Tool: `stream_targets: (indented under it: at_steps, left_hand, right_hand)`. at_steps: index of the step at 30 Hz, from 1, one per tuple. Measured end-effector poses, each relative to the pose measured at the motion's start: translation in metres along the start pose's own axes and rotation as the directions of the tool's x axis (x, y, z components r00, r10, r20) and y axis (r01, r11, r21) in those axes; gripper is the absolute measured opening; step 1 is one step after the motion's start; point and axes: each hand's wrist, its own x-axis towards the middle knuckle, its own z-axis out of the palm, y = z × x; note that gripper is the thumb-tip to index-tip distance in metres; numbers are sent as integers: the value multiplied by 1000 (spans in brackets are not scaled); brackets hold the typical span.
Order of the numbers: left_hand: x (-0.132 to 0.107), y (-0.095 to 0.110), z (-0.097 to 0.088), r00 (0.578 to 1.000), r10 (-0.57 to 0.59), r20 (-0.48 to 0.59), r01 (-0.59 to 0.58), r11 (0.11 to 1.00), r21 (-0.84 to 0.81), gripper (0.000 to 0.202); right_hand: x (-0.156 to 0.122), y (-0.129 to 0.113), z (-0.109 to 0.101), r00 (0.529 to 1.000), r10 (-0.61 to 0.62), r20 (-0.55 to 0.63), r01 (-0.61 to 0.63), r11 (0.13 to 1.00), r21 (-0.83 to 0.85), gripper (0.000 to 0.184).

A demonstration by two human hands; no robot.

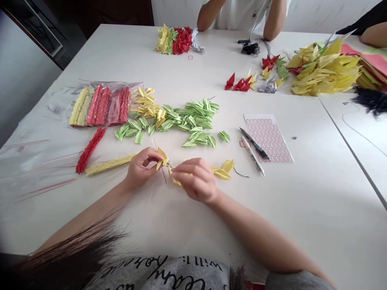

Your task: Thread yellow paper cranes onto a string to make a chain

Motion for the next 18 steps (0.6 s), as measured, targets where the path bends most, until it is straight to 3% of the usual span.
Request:
stream_targets:
  at_steps: [2, 3, 5, 11, 15, 18]
  left_hand:
    - [0, 1, -1, 999, 48, -6, -48, 998, 50, 18]
    - [1, 1, -2, 999, 49, -5, -48, 996, 72, 22]
    - [1, 0, -2, 1000, 14, -26, -11, 994, 107, 26]
    - [7, 0, 0, 965, -199, -171, 208, 977, 36, 28]
    - [11, -1, -4, 938, -306, -160, 309, 951, -8, 35]
    - [11, -2, -6, 939, -309, -151, 309, 951, -25, 39]
  right_hand:
    - [3, -3, -3, 948, -284, 142, 298, 950, -89, 15]
    - [5, -3, -3, 912, -367, 185, 391, 913, -114, 14]
    - [6, -3, -2, 875, -424, 234, 462, 877, -135, 15]
    - [-1, 2, 4, 930, -266, 252, 313, 934, -171, 18]
    - [-5, 3, 7, 953, -209, 221, 240, 962, -128, 20]
    - [-5, 3, 7, 948, -217, 235, 244, 965, -94, 20]
